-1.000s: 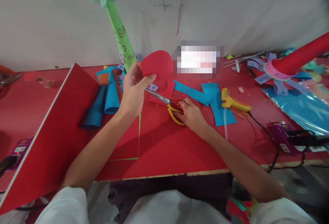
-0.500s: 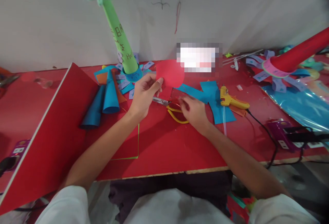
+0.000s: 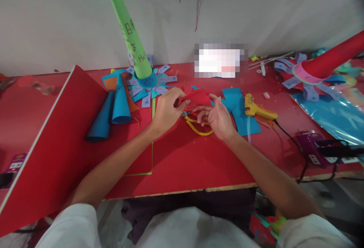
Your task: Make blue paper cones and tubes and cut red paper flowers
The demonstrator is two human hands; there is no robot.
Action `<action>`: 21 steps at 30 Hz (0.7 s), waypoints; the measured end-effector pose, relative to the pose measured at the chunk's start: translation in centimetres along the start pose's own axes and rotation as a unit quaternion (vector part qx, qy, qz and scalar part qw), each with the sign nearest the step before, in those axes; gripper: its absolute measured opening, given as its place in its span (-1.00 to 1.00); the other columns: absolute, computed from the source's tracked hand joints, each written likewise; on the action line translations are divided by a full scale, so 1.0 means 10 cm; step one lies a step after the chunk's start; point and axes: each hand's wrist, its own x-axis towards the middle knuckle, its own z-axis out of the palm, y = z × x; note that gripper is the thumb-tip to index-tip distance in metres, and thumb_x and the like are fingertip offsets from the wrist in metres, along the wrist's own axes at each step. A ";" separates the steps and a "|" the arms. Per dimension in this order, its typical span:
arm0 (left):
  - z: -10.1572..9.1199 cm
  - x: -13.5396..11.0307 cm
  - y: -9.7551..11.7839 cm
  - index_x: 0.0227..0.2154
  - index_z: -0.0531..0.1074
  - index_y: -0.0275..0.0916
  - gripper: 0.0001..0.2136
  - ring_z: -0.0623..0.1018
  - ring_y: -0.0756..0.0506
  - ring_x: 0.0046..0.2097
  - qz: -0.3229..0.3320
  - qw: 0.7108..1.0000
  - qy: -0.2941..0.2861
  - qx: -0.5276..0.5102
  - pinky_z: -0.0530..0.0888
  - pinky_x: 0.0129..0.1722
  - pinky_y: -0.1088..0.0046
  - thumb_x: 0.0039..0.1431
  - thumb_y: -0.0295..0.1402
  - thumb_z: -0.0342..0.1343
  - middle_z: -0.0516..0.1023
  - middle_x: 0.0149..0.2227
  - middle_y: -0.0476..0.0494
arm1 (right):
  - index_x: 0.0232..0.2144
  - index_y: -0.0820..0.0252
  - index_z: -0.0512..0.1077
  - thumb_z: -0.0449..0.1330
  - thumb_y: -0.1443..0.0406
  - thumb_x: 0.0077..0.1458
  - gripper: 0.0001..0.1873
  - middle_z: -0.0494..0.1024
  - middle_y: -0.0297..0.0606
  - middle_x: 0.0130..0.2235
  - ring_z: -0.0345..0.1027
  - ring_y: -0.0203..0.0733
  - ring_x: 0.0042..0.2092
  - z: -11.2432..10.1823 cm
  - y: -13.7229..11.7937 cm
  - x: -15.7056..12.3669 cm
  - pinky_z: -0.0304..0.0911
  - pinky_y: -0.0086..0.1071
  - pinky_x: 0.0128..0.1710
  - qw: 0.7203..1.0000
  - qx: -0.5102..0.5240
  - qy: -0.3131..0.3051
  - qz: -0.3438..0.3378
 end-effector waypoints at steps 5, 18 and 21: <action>0.04 -0.02 -0.01 -0.35 0.43 -0.19 -0.83 0.48 0.01 -0.34 0.035 0.998 -0.053 -0.009 0.40 -0.33 0.45 0.18 -0.61 0.20 0.53 -0.32 -0.02 | -0.08 -0.01 0.36 0.21 -0.30 0.18 -0.41 0.66 -0.24 -0.26 0.58 -0.10 -0.30 0.01 -0.04 0.00 0.32 -0.34 -0.47 0.999 -0.030 0.021 0.000; -0.03 0.02 0.04 -0.07 0.54 -0.22 -0.76 0.65 -0.08 -0.07 -0.005 0.993 -0.120 0.001 0.60 -0.11 0.42 0.24 -0.57 0.16 0.67 -0.04 -0.19 | 0.19 -0.03 0.37 0.20 0.18 0.33 -0.60 0.65 -0.16 0.07 0.60 -0.12 -0.20 -0.03 0.09 -0.01 0.58 -0.22 -0.28 0.960 -0.201 0.056 -0.190; -0.01 0.01 0.02 0.02 0.56 -0.21 -0.69 0.67 -0.13 0.04 -0.076 0.988 -0.126 -0.055 0.61 -0.10 0.40 0.27 -0.54 0.12 0.67 0.07 -0.21 | 0.26 -0.04 0.39 0.20 0.22 0.35 -0.55 0.59 -0.11 0.23 0.63 -0.05 -0.07 -0.06 0.16 -0.02 0.61 -0.10 -0.04 0.923 -0.275 0.063 -0.263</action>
